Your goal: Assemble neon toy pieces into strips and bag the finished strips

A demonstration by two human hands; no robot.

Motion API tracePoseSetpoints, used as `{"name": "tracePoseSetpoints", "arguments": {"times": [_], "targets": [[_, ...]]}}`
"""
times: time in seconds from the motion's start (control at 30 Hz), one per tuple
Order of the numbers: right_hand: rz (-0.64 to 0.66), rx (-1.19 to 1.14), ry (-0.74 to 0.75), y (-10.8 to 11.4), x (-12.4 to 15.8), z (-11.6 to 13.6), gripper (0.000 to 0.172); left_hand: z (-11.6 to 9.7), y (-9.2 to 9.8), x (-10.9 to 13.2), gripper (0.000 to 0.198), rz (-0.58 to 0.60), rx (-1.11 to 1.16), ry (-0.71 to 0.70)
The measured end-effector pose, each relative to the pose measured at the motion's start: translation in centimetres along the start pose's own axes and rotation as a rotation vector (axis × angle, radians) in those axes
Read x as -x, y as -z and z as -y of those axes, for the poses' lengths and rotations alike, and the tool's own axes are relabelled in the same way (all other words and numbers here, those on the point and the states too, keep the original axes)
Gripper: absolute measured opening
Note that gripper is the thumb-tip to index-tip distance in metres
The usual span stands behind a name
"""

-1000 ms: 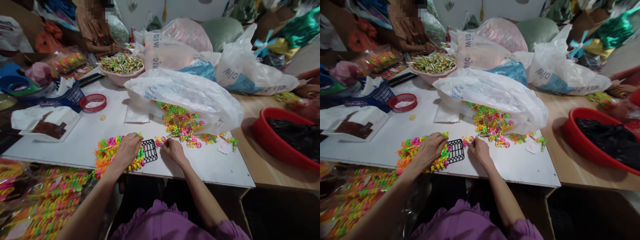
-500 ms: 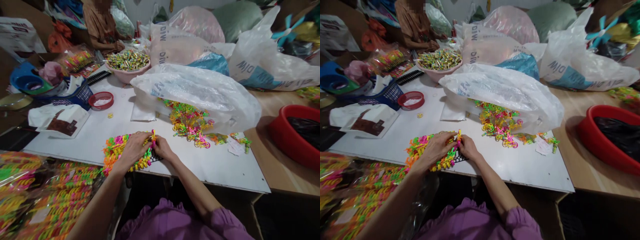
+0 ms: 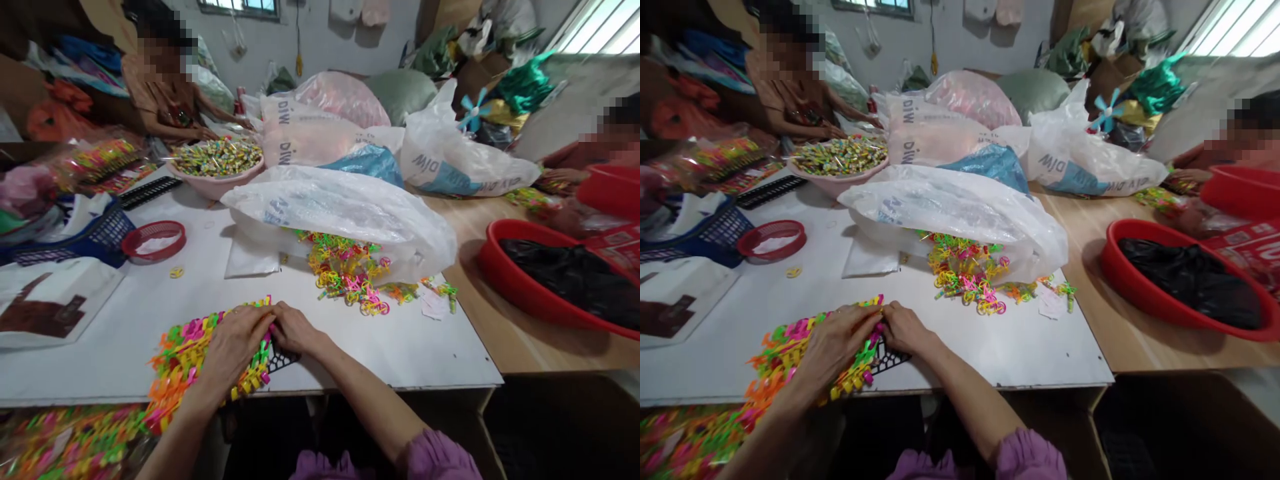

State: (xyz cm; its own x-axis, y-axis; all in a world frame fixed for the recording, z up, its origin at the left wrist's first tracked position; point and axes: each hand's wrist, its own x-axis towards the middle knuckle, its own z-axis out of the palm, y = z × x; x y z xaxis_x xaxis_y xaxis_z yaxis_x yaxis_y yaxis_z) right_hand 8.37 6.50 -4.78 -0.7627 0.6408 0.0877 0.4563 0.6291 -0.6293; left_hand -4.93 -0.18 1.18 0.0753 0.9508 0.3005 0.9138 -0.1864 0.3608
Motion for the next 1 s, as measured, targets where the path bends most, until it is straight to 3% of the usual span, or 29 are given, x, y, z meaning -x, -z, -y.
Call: {"name": "tracePoseSetpoints", "arguments": {"times": [0.13,0.33,0.4,0.53,0.63,0.7,0.87,1.0], "targets": [[0.024,0.001,0.008,0.5,0.2,-0.1,0.024,-0.1,-0.2,0.2,0.029,-0.030,-0.005,0.011],[0.050,0.163,-0.083,-0.6,0.0,0.7,0.027,0.2,-0.7,0.3,0.023,-0.032,-0.044,-0.009],[0.067,0.117,-0.039,-0.1,0.3,0.5,0.025,0.3,-0.7,0.5,0.022,-0.036,-0.045,0.000],[0.039,0.129,0.005,3.5,1.8,-1.2,0.029,0.4,-0.3,1.3,0.021,-0.032,-0.003,0.004],[-0.041,0.489,-0.138,6.6,2.4,-2.6,0.025,0.3,0.0,1.8,0.022,-0.050,-0.025,0.020],[-0.021,0.710,-0.120,7.4,2.6,-3.0,0.021,0.3,0.1,1.9,0.021,-0.054,-0.037,0.032],[0.050,0.771,0.143,5.5,5.2,-2.5,0.015,0.2,0.3,2.2,0.021,-0.046,-0.039,0.058],[0.055,0.683,0.108,4.8,8.4,-2.6,0.014,0.1,0.4,2.4,0.023,-0.071,-0.041,0.057]]}}
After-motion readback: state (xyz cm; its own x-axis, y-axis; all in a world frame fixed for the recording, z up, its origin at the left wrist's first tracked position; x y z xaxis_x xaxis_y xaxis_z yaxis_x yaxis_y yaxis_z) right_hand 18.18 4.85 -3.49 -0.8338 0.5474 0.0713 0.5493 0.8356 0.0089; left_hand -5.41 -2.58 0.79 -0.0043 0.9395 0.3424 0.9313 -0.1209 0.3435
